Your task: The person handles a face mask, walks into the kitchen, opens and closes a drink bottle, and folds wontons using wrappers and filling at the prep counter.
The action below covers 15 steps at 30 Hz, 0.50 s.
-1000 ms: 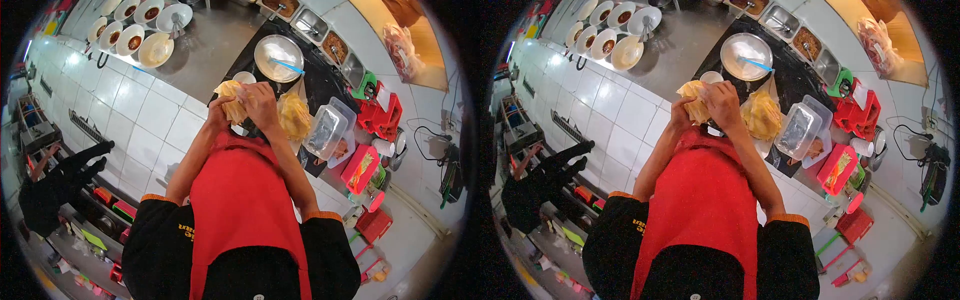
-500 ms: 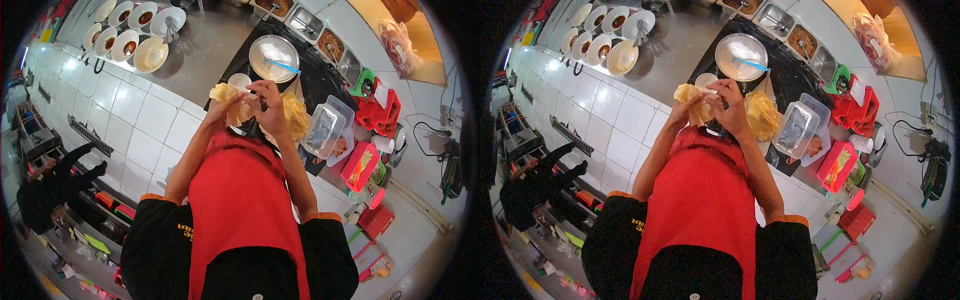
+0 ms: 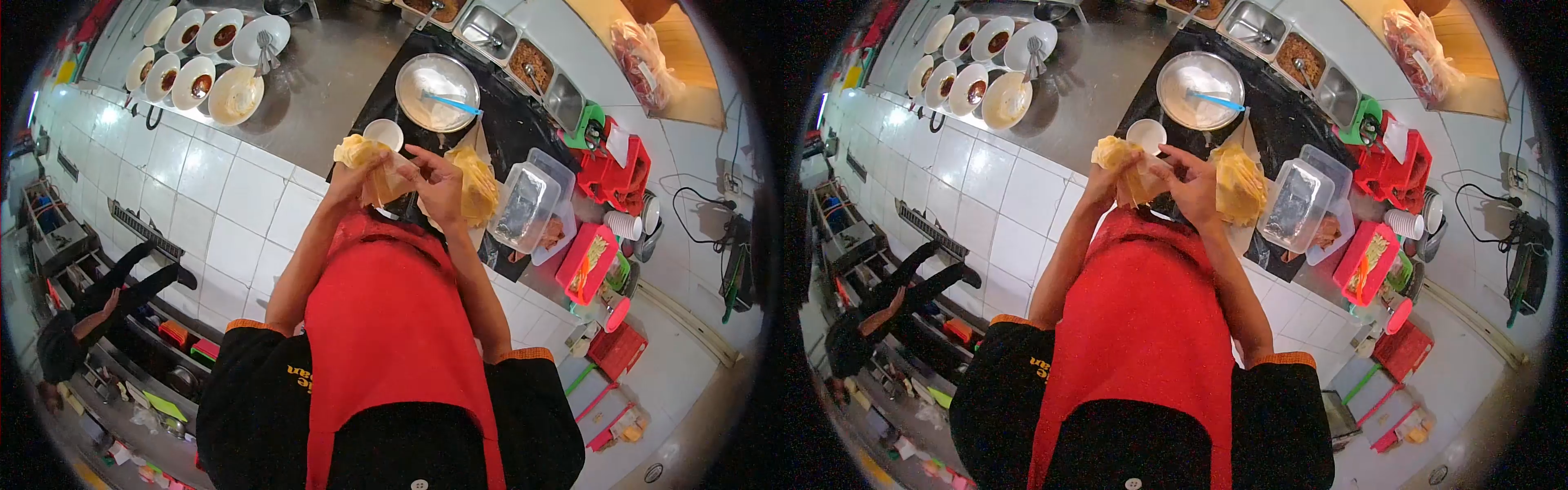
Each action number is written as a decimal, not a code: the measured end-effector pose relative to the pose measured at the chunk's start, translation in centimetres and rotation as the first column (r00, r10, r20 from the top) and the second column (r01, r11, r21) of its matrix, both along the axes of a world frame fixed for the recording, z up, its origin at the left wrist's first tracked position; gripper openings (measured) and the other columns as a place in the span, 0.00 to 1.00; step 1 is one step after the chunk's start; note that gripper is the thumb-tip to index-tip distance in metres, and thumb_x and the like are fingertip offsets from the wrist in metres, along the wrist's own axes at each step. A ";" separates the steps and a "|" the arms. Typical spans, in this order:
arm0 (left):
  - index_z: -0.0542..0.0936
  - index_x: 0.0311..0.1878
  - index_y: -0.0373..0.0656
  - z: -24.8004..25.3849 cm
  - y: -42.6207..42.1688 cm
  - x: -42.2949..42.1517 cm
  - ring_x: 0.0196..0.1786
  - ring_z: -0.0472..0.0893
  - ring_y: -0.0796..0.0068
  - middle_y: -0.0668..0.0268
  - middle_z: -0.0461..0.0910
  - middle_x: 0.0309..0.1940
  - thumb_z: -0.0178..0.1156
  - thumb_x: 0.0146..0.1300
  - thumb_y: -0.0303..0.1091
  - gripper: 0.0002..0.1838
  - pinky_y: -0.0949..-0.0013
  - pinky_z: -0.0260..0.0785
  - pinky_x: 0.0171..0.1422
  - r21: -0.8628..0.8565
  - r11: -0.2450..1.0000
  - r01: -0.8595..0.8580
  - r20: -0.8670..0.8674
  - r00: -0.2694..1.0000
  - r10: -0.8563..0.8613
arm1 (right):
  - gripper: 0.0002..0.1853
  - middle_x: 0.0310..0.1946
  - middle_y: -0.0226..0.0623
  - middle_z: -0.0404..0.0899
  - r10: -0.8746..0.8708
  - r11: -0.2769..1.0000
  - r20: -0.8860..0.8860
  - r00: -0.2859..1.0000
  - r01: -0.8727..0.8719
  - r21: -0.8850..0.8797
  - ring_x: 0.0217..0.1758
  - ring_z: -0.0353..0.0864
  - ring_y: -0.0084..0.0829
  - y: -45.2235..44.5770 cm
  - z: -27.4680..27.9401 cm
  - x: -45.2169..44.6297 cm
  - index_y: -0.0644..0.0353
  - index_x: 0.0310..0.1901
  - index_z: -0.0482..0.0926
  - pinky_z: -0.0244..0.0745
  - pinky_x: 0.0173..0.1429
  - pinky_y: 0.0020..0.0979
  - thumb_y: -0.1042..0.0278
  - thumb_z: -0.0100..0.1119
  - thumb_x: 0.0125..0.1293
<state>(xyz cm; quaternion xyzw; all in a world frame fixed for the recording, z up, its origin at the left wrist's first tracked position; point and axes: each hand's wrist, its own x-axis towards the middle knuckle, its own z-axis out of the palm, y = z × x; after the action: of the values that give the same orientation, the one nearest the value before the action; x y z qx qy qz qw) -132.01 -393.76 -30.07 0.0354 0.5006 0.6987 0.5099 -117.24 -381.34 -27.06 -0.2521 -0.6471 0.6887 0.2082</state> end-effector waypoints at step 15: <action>0.76 0.62 0.42 2.9 4.4 3.0 0.55 0.82 0.75 0.67 0.81 0.54 0.67 0.73 0.37 0.20 0.67 0.78 0.57 0.150 0.969 0.196 -0.016 0.980 -0.196 | 0.14 0.44 0.43 0.90 -0.282 0.959 -0.140 0.949 0.274 -0.069 0.47 0.89 0.27 2.0 7.7 1.6 0.70 0.55 0.81 0.83 0.54 0.26 0.81 0.67 0.70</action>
<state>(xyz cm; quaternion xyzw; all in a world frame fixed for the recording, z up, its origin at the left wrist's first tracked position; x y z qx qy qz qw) -129.04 -389.32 -27.22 0.1236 0.4408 0.6806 0.5720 -115.67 -379.32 -19.35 -0.2936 -0.5707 0.6851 0.3447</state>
